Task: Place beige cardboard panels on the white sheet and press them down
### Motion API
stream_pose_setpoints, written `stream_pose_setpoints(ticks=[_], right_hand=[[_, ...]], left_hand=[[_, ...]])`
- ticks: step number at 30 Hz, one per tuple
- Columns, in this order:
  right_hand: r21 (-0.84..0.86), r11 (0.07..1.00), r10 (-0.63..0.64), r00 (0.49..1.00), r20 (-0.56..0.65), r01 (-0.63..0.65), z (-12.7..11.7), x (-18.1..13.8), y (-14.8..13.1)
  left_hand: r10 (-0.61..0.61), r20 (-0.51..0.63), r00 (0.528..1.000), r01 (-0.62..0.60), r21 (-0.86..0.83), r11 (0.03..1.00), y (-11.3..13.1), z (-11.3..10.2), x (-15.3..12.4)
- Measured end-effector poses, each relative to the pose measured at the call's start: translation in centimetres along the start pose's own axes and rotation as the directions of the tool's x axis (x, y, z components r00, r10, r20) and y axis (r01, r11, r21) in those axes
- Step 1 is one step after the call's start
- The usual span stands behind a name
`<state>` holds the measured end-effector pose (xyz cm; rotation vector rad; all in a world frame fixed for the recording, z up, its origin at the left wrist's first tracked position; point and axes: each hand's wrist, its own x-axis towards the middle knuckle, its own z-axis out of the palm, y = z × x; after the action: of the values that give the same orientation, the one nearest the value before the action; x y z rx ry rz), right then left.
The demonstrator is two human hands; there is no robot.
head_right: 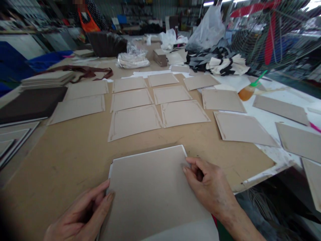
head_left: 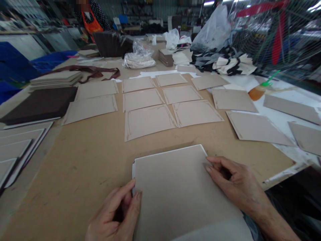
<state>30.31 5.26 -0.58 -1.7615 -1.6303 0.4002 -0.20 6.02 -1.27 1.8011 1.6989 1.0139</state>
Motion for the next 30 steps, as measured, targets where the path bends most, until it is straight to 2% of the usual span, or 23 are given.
stream_pose_setpoints(ticks=[3,5,7,8,10,12,13,14,15,16,17,19,23,26,28,30], right_hand=[[-0.185,0.976,-0.112,0.993,0.022,0.114,0.0,-0.3,0.0],[-0.357,0.919,-0.174,0.985,0.018,0.169,0.1,-0.5,-0.2],[-0.478,0.847,-0.246,0.969,0.037,0.233,0.3,-0.5,-0.6],[-0.502,0.814,-0.297,0.952,0.073,0.292,0.4,-0.4,-0.9],[-0.460,0.748,-0.435,0.877,0.206,0.479,0.8,-0.2,-1.7],[-0.318,0.676,-0.560,0.743,0.367,0.665,1.1,0.1,-2.8],[-0.232,0.647,-0.596,0.671,0.441,0.726,1.3,0.2,-3.4],[-0.156,0.629,-0.612,0.609,0.505,0.761,1.4,0.2,-3.9],[-0.103,0.623,-0.612,0.564,0.554,0.776,1.4,0.2,-4.3],[-0.078,0.626,-0.601,0.544,0.585,0.776,1.4,0.0,-4.4],[-0.075,0.634,-0.589,0.544,0.598,0.770,1.3,-0.1,-4.3],[-0.108,0.657,-0.573,0.587,0.571,0.746,0.9,-0.5,-3.3],[-0.274,0.740,-0.474,0.765,0.435,0.614,-0.2,0.0,0.4],[-0.367,0.844,-0.299,0.911,0.285,0.392,-1.0,1.8,2.3],[-0.277,0.929,-0.188,0.956,0.224,0.247,-1.3,3.2,2.6],[-0.129,0.982,-0.107,0.969,0.222,0.138,-1.3,4.3,2.5]], left_hand=[[0.000,0.045,0.999,-0.003,0.073,0.997,-0.4,-0.2,0.1],[0.064,0.023,0.998,-0.066,0.153,0.986,-0.6,-0.4,0.3],[0.247,0.030,0.969,-0.246,0.267,0.932,-0.4,-0.5,0.7],[0.367,0.083,0.926,-0.374,0.314,0.873,-0.2,-0.5,0.9],[0.577,0.253,0.777,-0.629,0.338,0.700,0.6,-0.4,1.1],[0.658,0.404,0.636,-0.772,0.333,0.542,1.7,0.0,0.9],[0.659,0.456,0.598,-0.802,0.344,0.489,2.3,0.2,0.6],[0.649,0.489,0.582,-0.813,0.368,0.451,2.7,0.4,0.2],[0.635,0.509,0.581,-0.813,0.397,0.426,3.0,0.6,-0.3],[0.624,0.523,0.581,-0.812,0.417,0.408,3.2,0.6,-0.8],[0.613,0.537,0.580,-0.814,0.425,0.397,3.1,0.6,-1.2],[0.592,0.560,0.580,-0.814,0.431,0.390,2.4,0.5,-2.1],[0.607,0.520,0.601,-0.797,0.443,0.411,-0.6,0.2,-3.3],[0.626,0.485,0.610,-0.788,0.448,0.421,-2.0,0.3,-3.8],[0.614,0.490,0.618,-0.783,0.451,0.429,-2.0,0.3,-4.0],[0.582,0.511,0.633,-0.773,0.457,0.440,-1.5,0.0,-4.0]])
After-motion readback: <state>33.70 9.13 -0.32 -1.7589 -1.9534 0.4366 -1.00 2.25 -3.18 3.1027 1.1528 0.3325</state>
